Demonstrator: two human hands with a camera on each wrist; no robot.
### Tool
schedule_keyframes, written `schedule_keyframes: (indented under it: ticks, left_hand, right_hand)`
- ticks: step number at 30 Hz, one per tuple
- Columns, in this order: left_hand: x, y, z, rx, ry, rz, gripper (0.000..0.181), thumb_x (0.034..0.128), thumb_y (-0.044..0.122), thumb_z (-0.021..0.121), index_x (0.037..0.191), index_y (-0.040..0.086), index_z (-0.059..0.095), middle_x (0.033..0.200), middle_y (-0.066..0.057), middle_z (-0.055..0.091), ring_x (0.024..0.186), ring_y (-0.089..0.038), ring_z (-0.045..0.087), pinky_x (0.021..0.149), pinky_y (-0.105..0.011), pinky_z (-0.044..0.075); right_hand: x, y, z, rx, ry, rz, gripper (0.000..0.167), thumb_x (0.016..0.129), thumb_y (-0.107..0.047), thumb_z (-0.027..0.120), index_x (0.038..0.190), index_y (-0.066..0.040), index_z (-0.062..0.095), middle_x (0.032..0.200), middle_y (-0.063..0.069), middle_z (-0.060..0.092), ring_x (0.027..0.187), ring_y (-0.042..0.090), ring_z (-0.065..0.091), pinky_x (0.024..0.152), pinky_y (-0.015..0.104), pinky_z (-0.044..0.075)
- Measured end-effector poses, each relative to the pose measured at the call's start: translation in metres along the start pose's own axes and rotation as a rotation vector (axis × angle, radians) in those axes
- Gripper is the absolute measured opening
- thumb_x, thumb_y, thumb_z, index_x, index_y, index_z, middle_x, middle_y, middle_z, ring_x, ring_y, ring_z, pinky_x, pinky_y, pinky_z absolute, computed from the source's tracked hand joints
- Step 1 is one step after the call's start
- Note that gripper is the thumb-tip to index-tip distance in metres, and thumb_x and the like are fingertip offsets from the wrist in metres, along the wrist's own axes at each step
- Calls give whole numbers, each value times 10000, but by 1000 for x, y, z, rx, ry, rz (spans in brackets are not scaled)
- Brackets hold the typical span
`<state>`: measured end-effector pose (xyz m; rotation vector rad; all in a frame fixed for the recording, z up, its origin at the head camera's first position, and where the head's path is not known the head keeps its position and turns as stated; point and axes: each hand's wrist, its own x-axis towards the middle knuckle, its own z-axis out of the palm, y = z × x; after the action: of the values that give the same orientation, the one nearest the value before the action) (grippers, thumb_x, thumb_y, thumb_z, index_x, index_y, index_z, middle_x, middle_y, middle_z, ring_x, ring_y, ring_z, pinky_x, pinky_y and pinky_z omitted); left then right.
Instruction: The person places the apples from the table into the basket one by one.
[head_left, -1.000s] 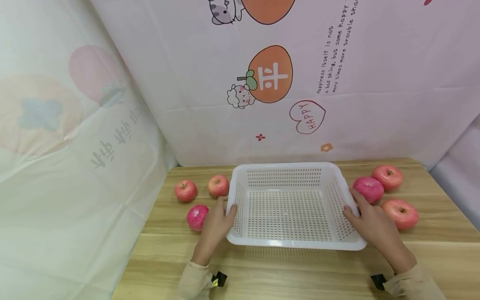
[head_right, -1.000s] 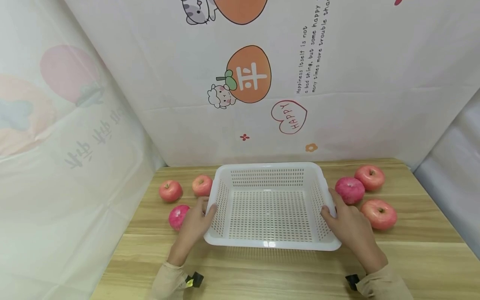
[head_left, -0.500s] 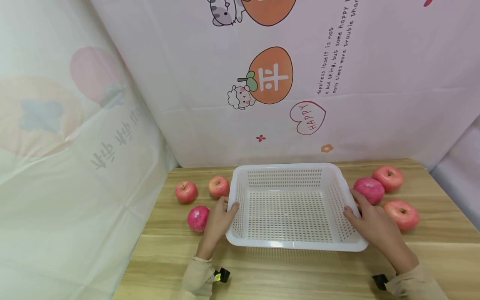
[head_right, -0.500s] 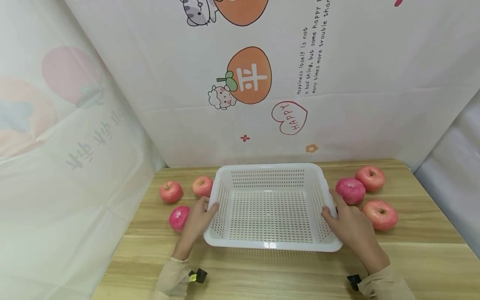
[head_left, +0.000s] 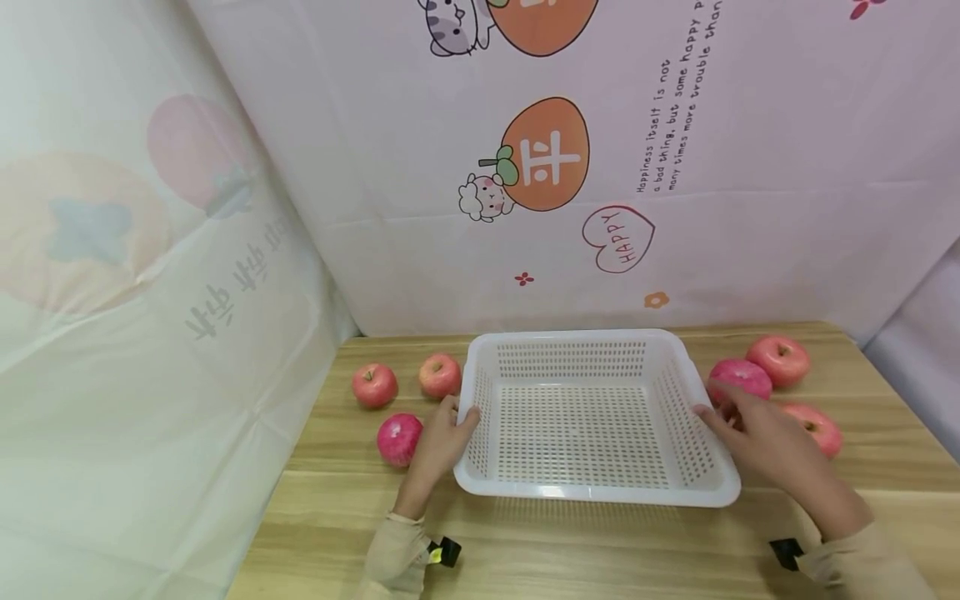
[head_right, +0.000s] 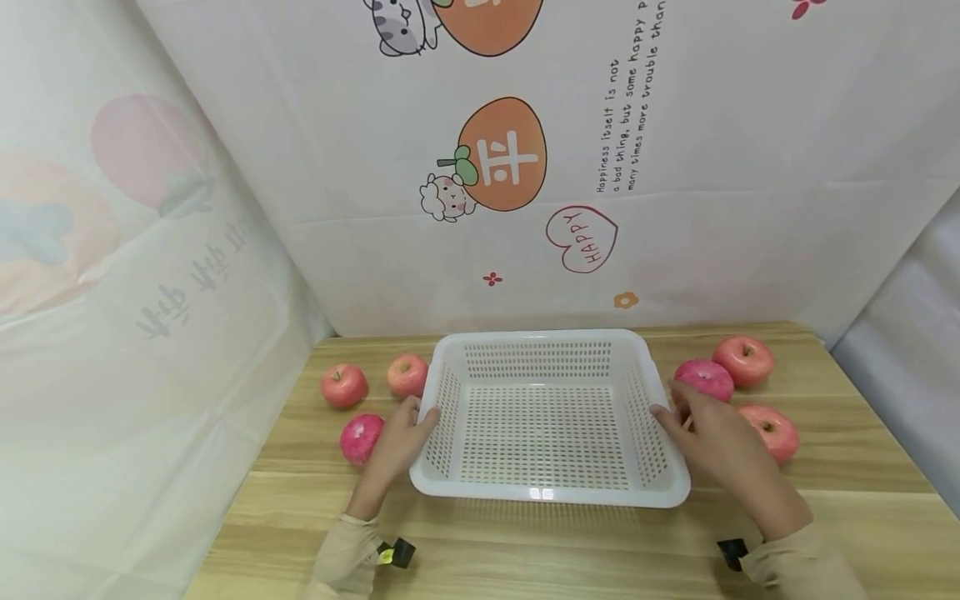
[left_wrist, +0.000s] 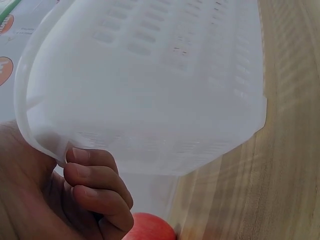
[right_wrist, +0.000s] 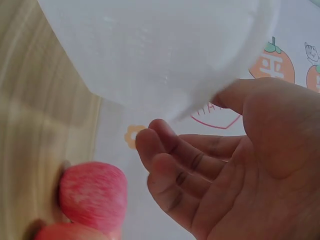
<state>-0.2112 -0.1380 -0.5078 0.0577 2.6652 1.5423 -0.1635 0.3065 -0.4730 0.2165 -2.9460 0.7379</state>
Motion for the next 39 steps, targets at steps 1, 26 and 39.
schedule_keyframes:
  ticks: [1,26,39]
  left_hand:
    - [0,0,0,-2,-2,-1,347,1051,334,609,1186,15,596,898,-137,731,701,-177,722,595,-314,601]
    - [0,-3,3,8,-12,-4,359,1045,334,603,1204,13,581,935,-152,737,729,-194,735,605,-326,609]
    - [-1,-1,2,-4,-18,9,331,1050,305,581,1224,24,570,936,-138,721,729,-171,724,606,-322,603]
  right_hand:
    - [0,1,-2,-3,-2,-1,343,1081,-419,609,1139,-80,607,860,27,635,739,163,580,569,276,433]
    - [-2,32,-34,-151,51,-54,587,1011,-330,729,1379,102,582,1144,291,660,901,377,628,725,546,545]
    - [-6,57,-40,-182,64,-51,857,798,-375,924,1439,21,519,1401,390,529,1165,646,510,873,813,433]
